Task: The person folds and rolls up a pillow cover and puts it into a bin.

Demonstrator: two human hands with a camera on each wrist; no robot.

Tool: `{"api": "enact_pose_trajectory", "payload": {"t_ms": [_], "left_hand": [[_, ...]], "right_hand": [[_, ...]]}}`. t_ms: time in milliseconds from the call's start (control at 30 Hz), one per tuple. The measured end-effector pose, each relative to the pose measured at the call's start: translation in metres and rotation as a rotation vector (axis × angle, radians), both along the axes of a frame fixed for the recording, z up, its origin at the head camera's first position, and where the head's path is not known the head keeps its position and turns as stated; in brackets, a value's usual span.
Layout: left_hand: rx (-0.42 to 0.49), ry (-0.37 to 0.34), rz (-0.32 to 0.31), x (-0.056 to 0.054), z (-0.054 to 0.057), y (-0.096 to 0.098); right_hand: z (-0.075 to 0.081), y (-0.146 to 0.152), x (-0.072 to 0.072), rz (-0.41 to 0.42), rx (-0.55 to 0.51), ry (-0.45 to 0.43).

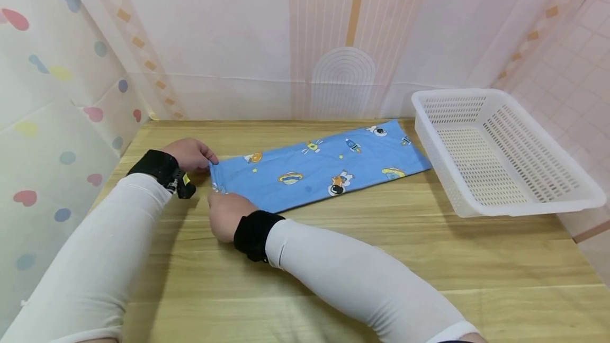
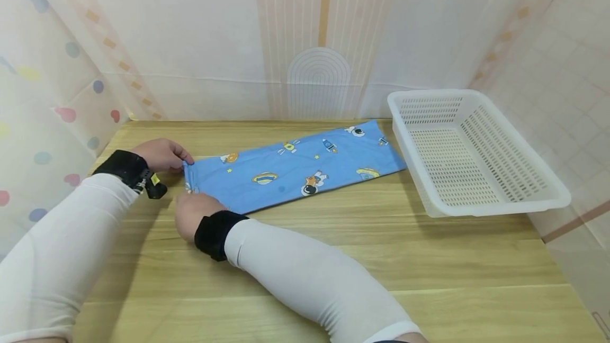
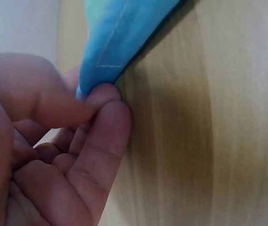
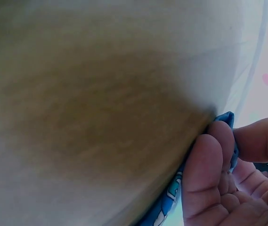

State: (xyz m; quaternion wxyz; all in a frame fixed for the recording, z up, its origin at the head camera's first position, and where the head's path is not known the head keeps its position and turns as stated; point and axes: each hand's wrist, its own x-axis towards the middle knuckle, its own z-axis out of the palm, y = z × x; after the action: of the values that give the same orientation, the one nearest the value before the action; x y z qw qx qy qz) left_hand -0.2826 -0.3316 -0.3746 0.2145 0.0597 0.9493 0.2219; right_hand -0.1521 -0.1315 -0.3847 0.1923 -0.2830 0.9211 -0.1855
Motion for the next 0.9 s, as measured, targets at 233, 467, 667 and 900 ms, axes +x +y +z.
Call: {"api": "enact_pose_trajectory", "payload": {"t_ms": [233,467,667,900], "left_hand": [[-0.018,0.035,-0.051,0.003,0.004,0.002],[-0.044,0.032,-0.044,0.004,0.004,0.006],[-0.100,0.058,-0.017,0.006,0.006,0.014],[-0.133,0.074,0.002,0.007,0.005,0.020]], "right_hand": [[0.001,0.001,0.000,0.001,0.059,0.036],[0.003,0.003,-0.001,0.029,0.081,0.057],[0.004,0.003,0.000,0.044,0.088,0.069],[0.004,0.005,-0.001,0.026,0.077,0.042]]}}
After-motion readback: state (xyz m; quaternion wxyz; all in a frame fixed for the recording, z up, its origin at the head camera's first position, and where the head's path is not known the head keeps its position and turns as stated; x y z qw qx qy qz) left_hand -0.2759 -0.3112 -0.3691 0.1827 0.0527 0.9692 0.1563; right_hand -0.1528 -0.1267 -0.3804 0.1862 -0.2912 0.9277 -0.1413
